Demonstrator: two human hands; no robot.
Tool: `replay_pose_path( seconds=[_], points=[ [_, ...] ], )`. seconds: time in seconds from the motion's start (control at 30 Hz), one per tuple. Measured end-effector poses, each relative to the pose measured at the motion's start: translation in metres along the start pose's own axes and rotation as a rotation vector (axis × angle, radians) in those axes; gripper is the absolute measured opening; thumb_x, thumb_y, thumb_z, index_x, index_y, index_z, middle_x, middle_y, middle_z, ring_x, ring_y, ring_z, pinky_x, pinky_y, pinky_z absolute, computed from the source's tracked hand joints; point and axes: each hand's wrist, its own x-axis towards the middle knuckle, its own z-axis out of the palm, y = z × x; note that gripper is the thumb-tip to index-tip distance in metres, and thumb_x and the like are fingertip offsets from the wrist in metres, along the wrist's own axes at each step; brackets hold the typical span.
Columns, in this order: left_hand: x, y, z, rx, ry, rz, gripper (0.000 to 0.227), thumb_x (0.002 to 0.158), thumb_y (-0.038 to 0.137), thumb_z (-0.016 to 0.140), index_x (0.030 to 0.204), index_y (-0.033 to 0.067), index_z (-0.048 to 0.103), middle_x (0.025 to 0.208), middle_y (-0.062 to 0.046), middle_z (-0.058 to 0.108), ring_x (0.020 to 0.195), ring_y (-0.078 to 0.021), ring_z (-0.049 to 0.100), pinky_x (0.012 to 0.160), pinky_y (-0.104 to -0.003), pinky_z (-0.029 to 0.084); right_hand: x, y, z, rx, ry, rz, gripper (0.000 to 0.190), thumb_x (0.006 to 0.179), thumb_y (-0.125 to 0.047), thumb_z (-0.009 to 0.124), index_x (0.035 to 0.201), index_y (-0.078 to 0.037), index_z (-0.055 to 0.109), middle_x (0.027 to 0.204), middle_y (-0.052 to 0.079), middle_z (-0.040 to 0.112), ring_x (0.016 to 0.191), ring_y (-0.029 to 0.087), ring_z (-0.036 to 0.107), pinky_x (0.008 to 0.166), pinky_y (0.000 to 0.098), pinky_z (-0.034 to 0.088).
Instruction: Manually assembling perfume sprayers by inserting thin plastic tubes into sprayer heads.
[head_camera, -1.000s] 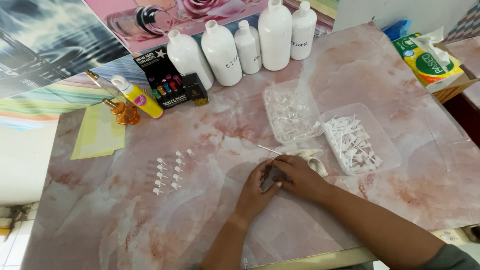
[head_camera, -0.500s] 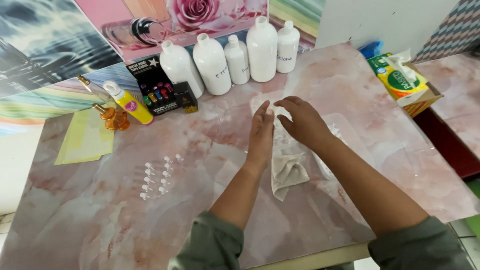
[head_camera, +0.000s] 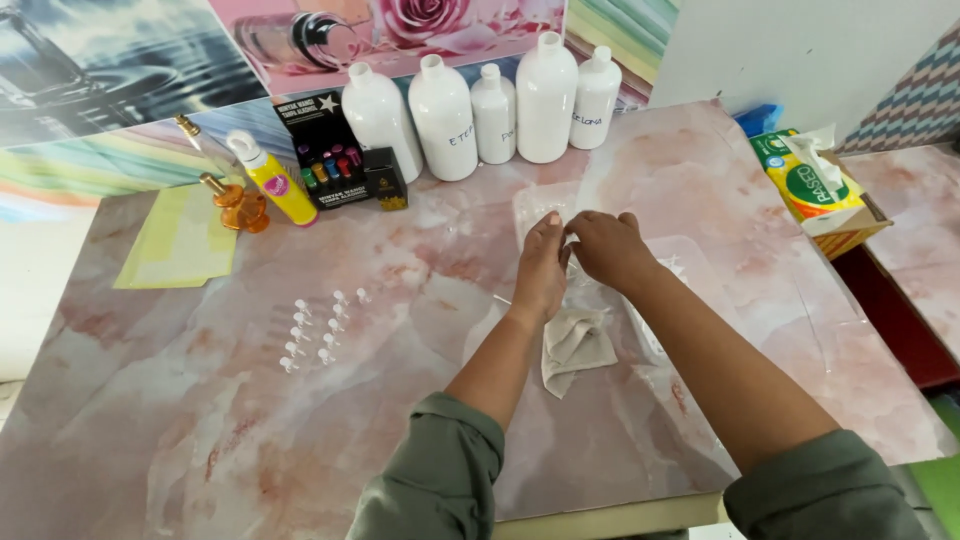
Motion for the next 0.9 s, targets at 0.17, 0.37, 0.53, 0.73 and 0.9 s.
replay_pose_path(
  seconds=[0.17, 0.37, 0.53, 0.73, 0.9],
  points=[
    [0.008, -0.014, -0.012, 0.027, -0.049, 0.046, 0.057, 0.104, 0.037, 0.063, 0.148, 0.0068, 0.044, 0.129, -0.005, 0.048, 0.126, -0.0161, 0.044, 0.118, -0.042, 0.03, 0.006, 0.002, -0.001, 0.05, 0.042, -0.011, 0.021, 0.099, -0.021, 0.065, 0.12, -0.023, 0.068, 0.127, 0.003, 0.07, 0.12, 0.025, 0.067, 0.112, 0.053, 0.034],
    [-0.019, 0.001, 0.001, 0.024, -0.022, 0.211, 0.043, 0.104, 0.021, 0.061, 0.143, 0.0059, 0.05, 0.125, -0.002, 0.05, 0.117, -0.011, 0.049, 0.108, -0.03, 0.042, -0.03, -0.024, -0.036, 0.34, 0.439, -0.11, 0.022, 0.1, -0.02, 0.069, 0.121, -0.016, 0.07, 0.116, 0.01, 0.072, 0.109, 0.033, 0.07, 0.102, 0.0532, 0.045],
    [-0.051, 0.017, -0.007, -0.07, -0.032, 0.305, 0.037, 0.106, 0.016, 0.059, 0.14, 0.0023, 0.05, 0.128, -0.011, 0.054, 0.126, -0.0259, 0.057, 0.112, -0.042, 0.044, -0.076, -0.076, -0.062, 0.865, 0.669, -0.193, 0.028, 0.096, -0.006, 0.072, 0.124, -0.008, 0.071, 0.102, 0.014, 0.067, 0.087, 0.031, 0.069, 0.072, 0.0366, 0.058],
    [-0.113, 0.064, -0.069, 0.739, -0.128, 0.589, 0.047, 0.094, 0.015, 0.075, 0.136, 0.0013, 0.059, 0.124, -0.017, 0.065, 0.124, -0.0335, 0.064, 0.109, -0.044, 0.05, -0.124, -0.131, -0.041, 1.711, 0.464, -0.154, 0.025, 0.09, 0.005, 0.073, 0.114, 0.001, 0.069, 0.105, 0.008, 0.066, 0.094, 0.014, 0.066, 0.085, 0.0303, 0.06],
    [-0.127, 0.066, -0.109, 0.745, -0.052, 0.278, 0.046, 0.085, 0.009, 0.082, 0.128, 0.0008, 0.067, 0.127, -0.019, 0.069, 0.126, -0.0322, 0.063, 0.112, -0.041, 0.046, -0.132, -0.15, 0.011, 2.187, -0.05, 0.261, 0.012, 0.098, -0.007, 0.068, 0.106, 0.002, 0.064, 0.089, 0.008, 0.063, 0.079, 0.022, 0.072, 0.071, 0.0362, 0.062]
  ],
)
